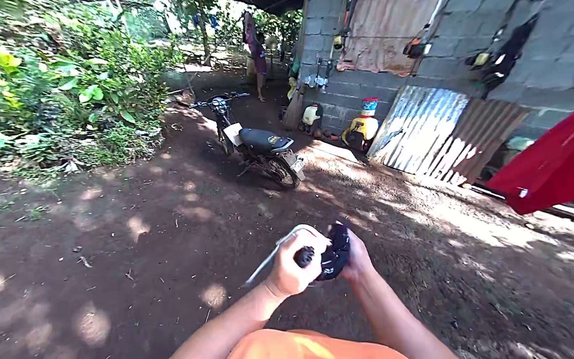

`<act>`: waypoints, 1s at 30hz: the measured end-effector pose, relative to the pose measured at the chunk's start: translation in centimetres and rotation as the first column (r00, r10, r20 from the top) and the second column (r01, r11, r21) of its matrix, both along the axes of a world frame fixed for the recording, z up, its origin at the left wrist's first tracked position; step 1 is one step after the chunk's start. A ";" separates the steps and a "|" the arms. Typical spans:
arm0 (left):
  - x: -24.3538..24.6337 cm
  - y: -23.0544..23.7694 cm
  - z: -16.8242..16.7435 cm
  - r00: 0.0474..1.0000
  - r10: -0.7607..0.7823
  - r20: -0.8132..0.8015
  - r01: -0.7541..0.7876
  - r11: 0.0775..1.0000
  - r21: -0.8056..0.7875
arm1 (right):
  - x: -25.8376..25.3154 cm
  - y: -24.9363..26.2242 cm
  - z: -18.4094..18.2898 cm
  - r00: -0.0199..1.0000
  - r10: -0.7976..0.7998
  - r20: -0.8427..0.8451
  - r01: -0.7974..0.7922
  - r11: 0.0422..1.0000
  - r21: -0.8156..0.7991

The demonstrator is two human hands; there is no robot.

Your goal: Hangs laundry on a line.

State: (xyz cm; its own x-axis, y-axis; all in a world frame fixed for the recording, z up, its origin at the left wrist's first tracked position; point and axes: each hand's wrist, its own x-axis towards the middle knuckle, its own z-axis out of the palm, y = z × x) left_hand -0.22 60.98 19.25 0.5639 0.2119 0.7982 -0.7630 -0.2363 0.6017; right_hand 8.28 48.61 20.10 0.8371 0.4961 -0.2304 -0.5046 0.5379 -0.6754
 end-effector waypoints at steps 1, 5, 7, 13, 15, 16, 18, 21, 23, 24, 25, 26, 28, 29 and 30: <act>0.6 0.2 -0.3 0.997 -0.077 0.027 0.072 0.985 0.154 | 0.9 0.4 -0.1 0.994 0.102 -0.043 -0.105 0.991 -0.082; 3.3 1.6 -1.5 0.972 -0.235 0.010 0.178 0.762 0.623 | 5.3 3.7 0.8 0.834 0.551 0.009 -0.383 0.590 -0.711; 4.5 2.6 -3.1 0.972 -0.235 -0.018 0.168 0.638 0.751 | 7.1 6.5 0.6 0.649 0.758 -0.059 -0.309 0.192 -0.932; 7.0 6.2 -9.7 0.977 -0.107 -0.183 0.210 0.366 0.907 | 8.8 15.5 -4.7 0.376 0.905 -0.200 -0.105 -0.172 -0.979; 7.5 7.1 -9.8 0.851 0.059 -0.521 0.496 0.231 0.837 | 8.9 17.9 -6.3 0.365 0.904 -0.222 -0.097 -0.200 -0.975; 7.9 7.5 -10.2 0.781 0.128 -0.611 0.580 0.216 0.786 | 9.0 19.0 -7.2 0.371 0.900 -0.227 -0.103 -0.203 -0.974; 8.6 8.4 -11.1 0.683 0.209 -0.700 0.660 0.233 0.714 | 9.5 20.8 -9.7 0.394 0.895 -0.210 -0.110 -0.180 -0.977; 9.3 10.1 -12.7 0.578 0.244 -0.779 0.732 0.267 0.627 | 10.2 22.6 -14.0 0.434 0.880 -0.193 -0.109 -0.161 -0.981; 9.9 11.5 -13.7 0.463 0.232 -0.856 0.767 0.380 0.517 | 10.7 24.0 -15.2 0.462 0.866 -0.193 -0.114 -0.158 -0.981; 10.1 12.2 -14.1 0.408 0.230 -0.883 0.773 0.427 0.469 | 10.8 24.7 -15.7 0.473 0.860 -0.193 -0.112 -0.158 -0.981; 10.3 12.8 -14.4 0.366 0.228 -0.902 0.776 0.461 0.431 | 10.9 25.4 -15.8 0.486 0.852 -0.192 -0.112 -0.158 -0.981; 10.6 13.5 -14.6 0.350 0.222 -0.910 0.782 0.465 0.414 | 11.1 26.0 -15.7 0.505 0.841 -0.196 -0.117 -0.158 -0.980; 11.1 15.3 -14.6 0.459 0.174 -0.871 0.783 0.385 0.489 | 12.2 26.8 -15.7 0.591 0.783 -0.194 -0.152 -0.128 -0.980; 11.3 16.5 -15.3 0.601 0.109 -0.792 0.721 0.354 0.596 | 13.1 26.7 -15.7 0.665 0.724 -0.183 -0.190 -0.073 -0.979; 11.5 18.0 -16.1 0.744 0.016 -0.668 0.606 0.404 0.685 | 14.3 26.1 -15.5 0.752 0.637 -0.168 -0.238 0.024 -0.971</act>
